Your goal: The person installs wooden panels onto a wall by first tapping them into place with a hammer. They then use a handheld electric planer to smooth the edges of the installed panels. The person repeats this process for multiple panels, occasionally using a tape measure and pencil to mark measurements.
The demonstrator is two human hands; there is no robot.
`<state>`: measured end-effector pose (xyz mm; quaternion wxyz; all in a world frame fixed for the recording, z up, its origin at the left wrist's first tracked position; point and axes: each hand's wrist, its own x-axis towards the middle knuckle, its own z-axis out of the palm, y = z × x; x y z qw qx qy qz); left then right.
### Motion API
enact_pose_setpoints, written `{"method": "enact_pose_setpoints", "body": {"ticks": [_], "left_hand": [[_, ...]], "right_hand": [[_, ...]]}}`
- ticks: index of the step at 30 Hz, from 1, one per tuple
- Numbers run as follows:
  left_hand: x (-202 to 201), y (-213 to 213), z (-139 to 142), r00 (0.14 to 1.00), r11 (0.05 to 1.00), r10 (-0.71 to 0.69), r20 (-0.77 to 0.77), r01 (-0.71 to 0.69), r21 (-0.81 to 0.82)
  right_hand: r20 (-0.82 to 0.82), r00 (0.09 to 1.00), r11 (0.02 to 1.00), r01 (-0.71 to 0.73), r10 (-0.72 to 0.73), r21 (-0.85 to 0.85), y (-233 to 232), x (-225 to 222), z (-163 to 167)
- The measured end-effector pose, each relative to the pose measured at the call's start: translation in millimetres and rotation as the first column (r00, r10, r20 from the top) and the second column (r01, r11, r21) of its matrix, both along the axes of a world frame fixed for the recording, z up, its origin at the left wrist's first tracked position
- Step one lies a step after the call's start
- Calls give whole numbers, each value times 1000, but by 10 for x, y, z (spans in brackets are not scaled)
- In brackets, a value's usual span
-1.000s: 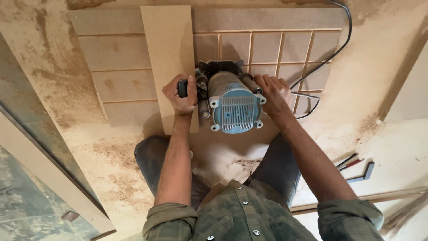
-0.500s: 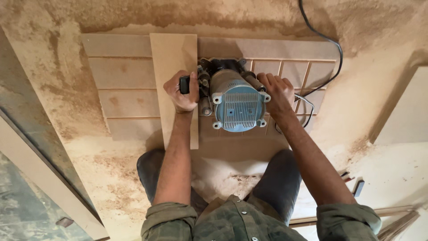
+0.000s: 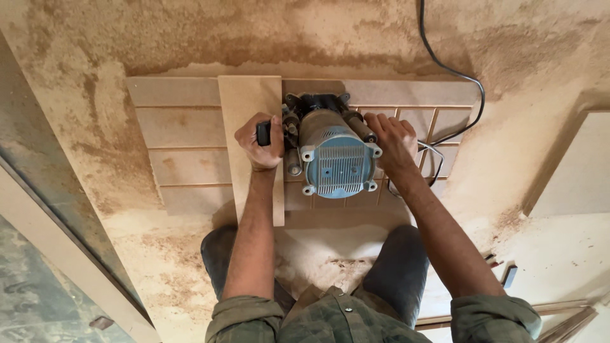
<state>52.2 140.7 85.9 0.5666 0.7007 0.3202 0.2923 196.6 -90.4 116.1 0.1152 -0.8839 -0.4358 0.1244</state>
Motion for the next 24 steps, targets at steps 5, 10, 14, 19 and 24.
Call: {"method": "enact_pose_setpoints", "body": {"ticks": [5,10,14,19,24], "left_hand": [[18,27,-19,1000,997,0,-10,0,76],[35,48,-46,1000,998,-6,-15,7,60],[80,65,-56,1000,999,9,6,-9,38],[134,92,-31,1000,999,9,6,-10,43],[188,120,-14,1000,999,25,-7,-25,45]], "right_hand": [[80,996,999,-30,27,37,36,31,-30],[44,999,1000,-11,11,-11,66,56,-42],[55,998,999,-17,15,29,87,88,-28],[57,998,1000,-13,12,7,119,134,-18],[30,1000,999,-6,5,34,149,187,-14]]}}
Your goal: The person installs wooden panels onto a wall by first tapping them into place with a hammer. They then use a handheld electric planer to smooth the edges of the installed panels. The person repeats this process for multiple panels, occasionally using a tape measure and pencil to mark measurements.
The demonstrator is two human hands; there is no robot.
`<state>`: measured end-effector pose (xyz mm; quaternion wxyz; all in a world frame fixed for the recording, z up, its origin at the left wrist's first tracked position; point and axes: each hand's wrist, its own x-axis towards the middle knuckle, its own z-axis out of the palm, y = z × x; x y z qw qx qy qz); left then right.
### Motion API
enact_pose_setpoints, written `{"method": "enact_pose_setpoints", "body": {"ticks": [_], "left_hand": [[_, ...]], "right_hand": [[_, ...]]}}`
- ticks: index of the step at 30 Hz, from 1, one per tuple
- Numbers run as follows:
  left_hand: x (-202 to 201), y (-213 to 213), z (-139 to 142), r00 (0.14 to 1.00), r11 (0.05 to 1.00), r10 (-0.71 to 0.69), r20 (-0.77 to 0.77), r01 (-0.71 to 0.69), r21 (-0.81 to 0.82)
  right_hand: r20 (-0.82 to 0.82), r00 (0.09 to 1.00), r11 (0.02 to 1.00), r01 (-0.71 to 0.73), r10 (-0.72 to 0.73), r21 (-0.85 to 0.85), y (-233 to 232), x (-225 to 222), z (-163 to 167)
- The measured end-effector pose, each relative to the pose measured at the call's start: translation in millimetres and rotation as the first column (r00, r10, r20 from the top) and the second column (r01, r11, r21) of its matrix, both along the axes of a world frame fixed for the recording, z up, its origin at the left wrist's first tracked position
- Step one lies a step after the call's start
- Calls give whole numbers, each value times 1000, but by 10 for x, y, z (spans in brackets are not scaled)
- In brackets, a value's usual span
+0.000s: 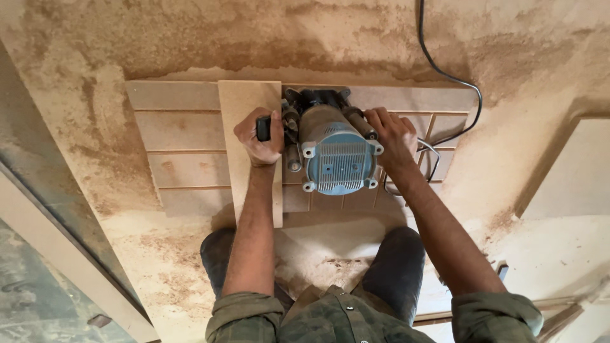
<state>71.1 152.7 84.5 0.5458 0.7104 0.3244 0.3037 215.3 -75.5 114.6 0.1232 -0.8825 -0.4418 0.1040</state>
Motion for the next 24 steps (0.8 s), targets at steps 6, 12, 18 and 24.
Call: {"method": "enact_pose_setpoints", "body": {"ticks": [6,12,18,24], "left_hand": [[44,24,3,1000,1000,-7,-21,7,4],[57,37,-11,1000,999,-23,18,23,-41],[60,36,-23,1000,999,-14,25,13,43],[71,41,-22,1000,1000,-11,19,11,15]], "right_hand": [[35,998,999,-50,50,-10,20,48,27],[47,998,999,-34,36,-42,31,55,15],[25,999,999,-21,22,-31,14,66,-17],[19,999,998,-28,29,-48,9,84,-7]]}}
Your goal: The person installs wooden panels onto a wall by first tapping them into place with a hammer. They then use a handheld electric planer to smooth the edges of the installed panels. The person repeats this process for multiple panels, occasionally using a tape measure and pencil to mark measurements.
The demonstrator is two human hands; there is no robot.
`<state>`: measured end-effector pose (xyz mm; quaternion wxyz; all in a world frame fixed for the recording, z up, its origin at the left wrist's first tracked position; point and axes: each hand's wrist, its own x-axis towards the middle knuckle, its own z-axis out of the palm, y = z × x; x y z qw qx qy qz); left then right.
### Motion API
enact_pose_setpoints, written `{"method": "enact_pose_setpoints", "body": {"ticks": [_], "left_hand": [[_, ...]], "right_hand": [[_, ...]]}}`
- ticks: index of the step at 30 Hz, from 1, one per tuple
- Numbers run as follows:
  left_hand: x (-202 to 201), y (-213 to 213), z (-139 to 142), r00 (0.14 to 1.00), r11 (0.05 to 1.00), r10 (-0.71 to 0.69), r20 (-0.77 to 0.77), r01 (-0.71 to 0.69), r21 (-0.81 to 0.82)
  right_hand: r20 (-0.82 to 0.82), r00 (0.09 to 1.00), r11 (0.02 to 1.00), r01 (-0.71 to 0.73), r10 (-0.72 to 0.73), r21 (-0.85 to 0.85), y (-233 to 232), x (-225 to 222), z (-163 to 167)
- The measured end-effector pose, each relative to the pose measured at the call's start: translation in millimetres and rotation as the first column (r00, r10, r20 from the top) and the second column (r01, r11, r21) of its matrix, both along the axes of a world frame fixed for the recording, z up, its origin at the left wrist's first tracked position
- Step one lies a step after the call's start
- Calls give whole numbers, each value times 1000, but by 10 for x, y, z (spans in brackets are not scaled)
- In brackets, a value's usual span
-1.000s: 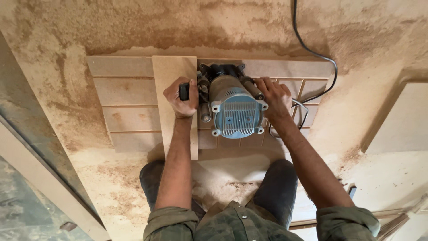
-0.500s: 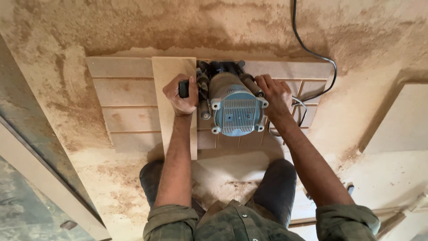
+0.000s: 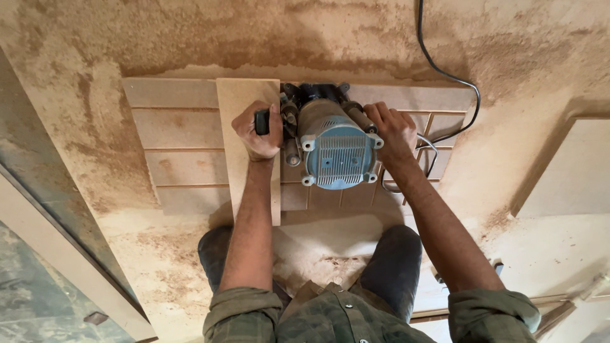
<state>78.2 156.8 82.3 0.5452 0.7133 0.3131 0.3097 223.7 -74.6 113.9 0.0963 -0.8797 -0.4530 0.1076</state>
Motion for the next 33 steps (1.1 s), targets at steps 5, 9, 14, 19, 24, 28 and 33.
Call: {"method": "enact_pose_setpoints", "body": {"ticks": [5,9,14,19,24,28,33], "left_hand": [[-5,2,-1,1000,1000,5,1,-5,10],[-3,-3,-18,1000,1000,14,-7,-14,21],[0,-3,-25,1000,1000,3,9,-3,29],[18,2,-27,998,1000,8,56,-8,1],[22,-11,-56,998,1000,22,55,-22,9],[12,-6,-72,999,1000,18,37,-18,8],[29,9,-69,999,999,12,45,-14,39]], "right_hand": [[10,1000,1000,6,-6,2,11,-5,16],[33,999,1000,2,-2,8,6,-6,5],[37,999,1000,4,-4,-3,-6,-1,-24],[74,997,1000,-2,2,1,4,8,-35],[69,998,1000,-4,3,7,12,11,-35],[80,997,1000,-12,11,12,10,22,-45],[75,997,1000,-10,9,18,0,32,-64]]}}
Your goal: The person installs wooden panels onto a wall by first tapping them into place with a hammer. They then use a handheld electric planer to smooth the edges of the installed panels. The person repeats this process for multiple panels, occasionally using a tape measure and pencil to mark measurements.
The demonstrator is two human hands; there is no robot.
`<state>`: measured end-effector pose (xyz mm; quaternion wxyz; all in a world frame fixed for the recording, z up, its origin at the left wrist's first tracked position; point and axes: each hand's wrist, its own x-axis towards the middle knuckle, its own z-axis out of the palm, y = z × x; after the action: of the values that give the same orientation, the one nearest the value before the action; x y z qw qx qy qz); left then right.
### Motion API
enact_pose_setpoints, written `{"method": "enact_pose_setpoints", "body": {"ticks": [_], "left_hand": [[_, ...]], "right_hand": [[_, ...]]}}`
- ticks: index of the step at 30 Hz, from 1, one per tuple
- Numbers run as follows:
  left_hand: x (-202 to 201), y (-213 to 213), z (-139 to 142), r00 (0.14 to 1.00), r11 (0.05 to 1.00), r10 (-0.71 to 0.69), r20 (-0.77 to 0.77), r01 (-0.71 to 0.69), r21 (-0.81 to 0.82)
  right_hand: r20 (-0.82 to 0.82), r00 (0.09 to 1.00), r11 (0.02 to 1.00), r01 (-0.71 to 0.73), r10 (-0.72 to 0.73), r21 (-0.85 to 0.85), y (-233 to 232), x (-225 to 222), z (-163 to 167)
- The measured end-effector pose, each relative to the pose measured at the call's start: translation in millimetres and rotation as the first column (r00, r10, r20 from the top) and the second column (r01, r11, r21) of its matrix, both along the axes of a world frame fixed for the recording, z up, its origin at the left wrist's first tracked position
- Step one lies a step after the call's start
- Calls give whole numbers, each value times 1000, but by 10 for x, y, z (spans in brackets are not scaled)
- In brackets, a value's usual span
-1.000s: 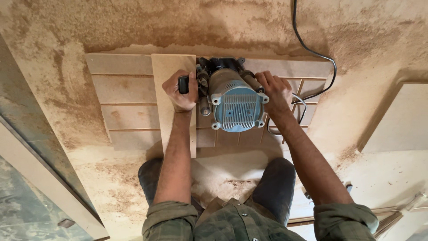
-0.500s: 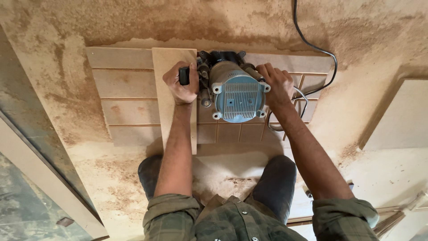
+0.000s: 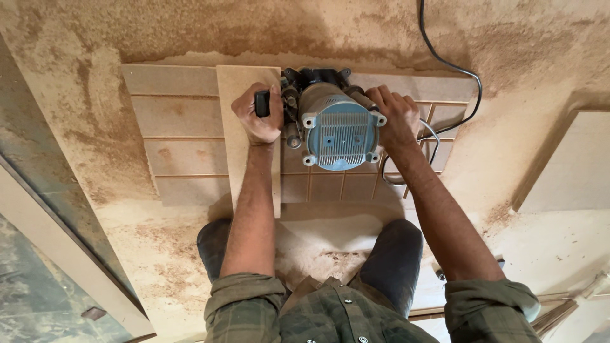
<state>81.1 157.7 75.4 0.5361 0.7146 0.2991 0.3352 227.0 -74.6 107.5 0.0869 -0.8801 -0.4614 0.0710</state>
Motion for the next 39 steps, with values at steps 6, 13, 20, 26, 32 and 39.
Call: {"method": "enact_pose_setpoints", "body": {"ticks": [6,13,20,26,32,39], "left_hand": [[-2,-2,-1,1000,1000,1,-9,-2,-3],[0,-10,-28,1000,1000,16,-18,-16,-24],[60,25,111,1000,999,-1,-5,0,-43],[158,53,361,999,998,-13,49,16,-58],[241,81,471,997,998,-5,80,0,63],[-700,-523,600,993,990,-29,-116,13,-138]], "right_hand": [[24,1000,1000,6,-5,-27,-17,6,-48],[23,1000,1000,4,-3,-31,-35,7,-78],[34,999,1000,-15,14,18,89,31,84],[63,998,997,-14,19,-71,131,28,111],[-114,992,997,53,-46,59,-99,-12,-156],[-278,948,988,154,-153,-19,-898,-1059,-28]]}}
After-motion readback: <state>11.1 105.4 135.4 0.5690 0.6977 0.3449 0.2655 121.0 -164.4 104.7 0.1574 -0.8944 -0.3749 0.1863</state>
